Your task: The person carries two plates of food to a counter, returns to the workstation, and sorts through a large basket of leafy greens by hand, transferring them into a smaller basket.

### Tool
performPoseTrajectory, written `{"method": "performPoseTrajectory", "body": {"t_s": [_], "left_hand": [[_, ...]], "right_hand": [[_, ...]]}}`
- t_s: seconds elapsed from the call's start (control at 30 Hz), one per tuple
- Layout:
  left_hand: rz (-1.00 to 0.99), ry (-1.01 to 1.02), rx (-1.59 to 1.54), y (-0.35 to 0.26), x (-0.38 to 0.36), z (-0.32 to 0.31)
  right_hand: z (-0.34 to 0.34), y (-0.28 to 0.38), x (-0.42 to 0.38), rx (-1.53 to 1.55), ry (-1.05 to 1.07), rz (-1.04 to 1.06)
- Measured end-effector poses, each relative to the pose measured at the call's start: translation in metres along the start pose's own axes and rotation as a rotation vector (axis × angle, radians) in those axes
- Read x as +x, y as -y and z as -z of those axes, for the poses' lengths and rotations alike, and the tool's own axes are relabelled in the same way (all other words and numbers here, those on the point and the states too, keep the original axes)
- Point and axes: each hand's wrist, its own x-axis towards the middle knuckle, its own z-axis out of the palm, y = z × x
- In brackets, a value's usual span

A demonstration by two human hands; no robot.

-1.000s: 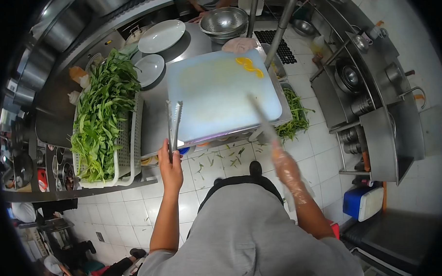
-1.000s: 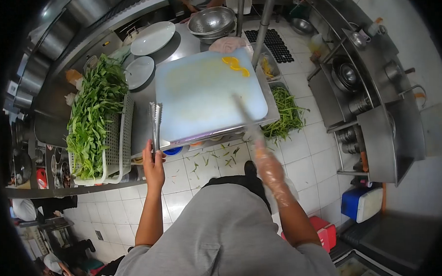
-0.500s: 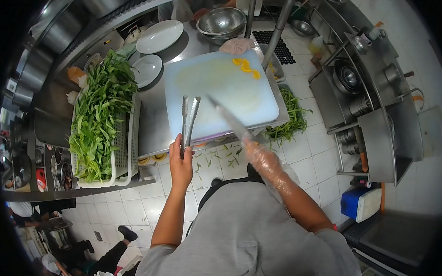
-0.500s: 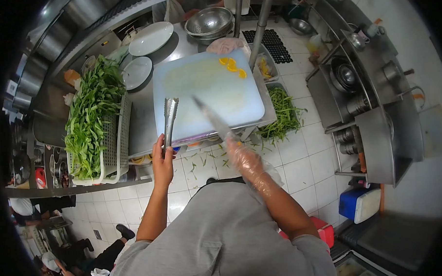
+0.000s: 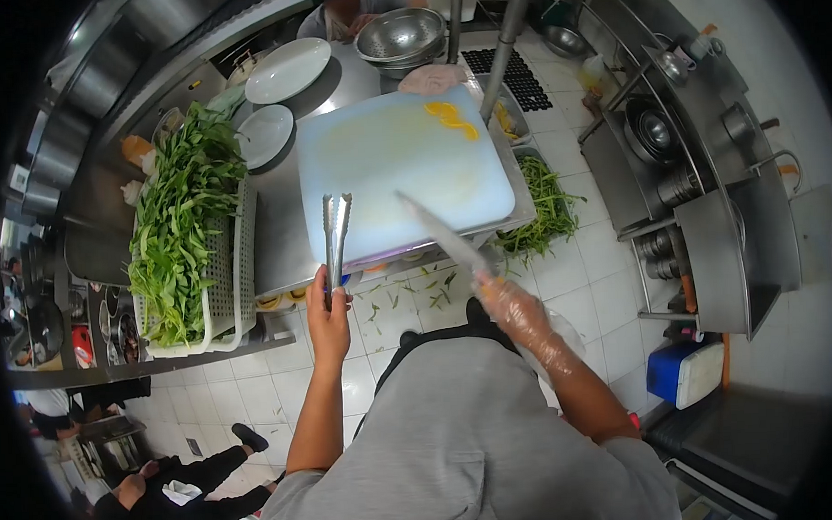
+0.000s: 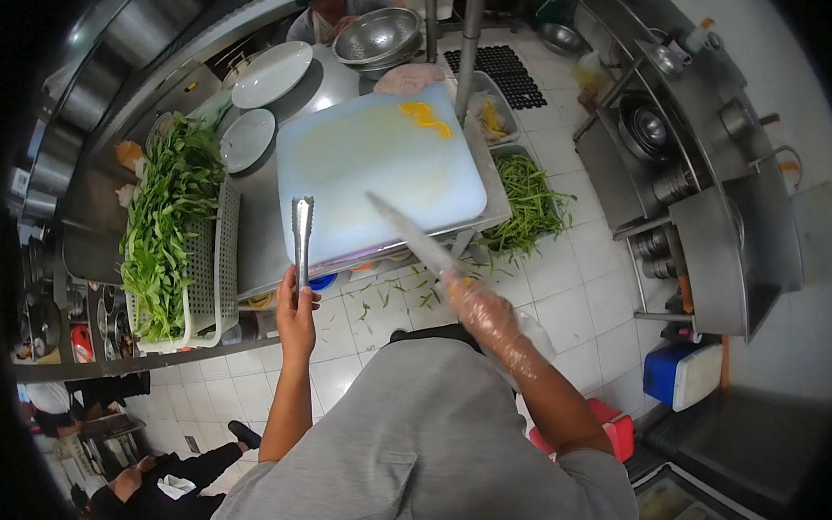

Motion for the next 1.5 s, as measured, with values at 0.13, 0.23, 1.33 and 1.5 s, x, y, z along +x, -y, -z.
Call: {"method": "performPoseTrajectory", "body": {"t_s": [0.13,0.23,1.33,1.5], "left_hand": [[-0.039,-0.004,0.081,-0.01,0.002,-0.001],[-0.01,-0.026,0.057,0.001,-0.003,-0.005],[-0.325,-0.209,0.373,-0.036,-0.01,-0.042],[-0.301,-0.207,0.257,-0.032,-0.01,-0.044]], "right_hand": [[0.015,-0.073,-0.014,0.33,-0.26,-0.461],[0.096,-0.053,-0.026,0.659,-0.231,-0.729],[0.021,-0.169,-0.015,0.988,-0.238,-0.626],[0.061,-0.119,0.028,0.19,-0.294,-0.275]]}}
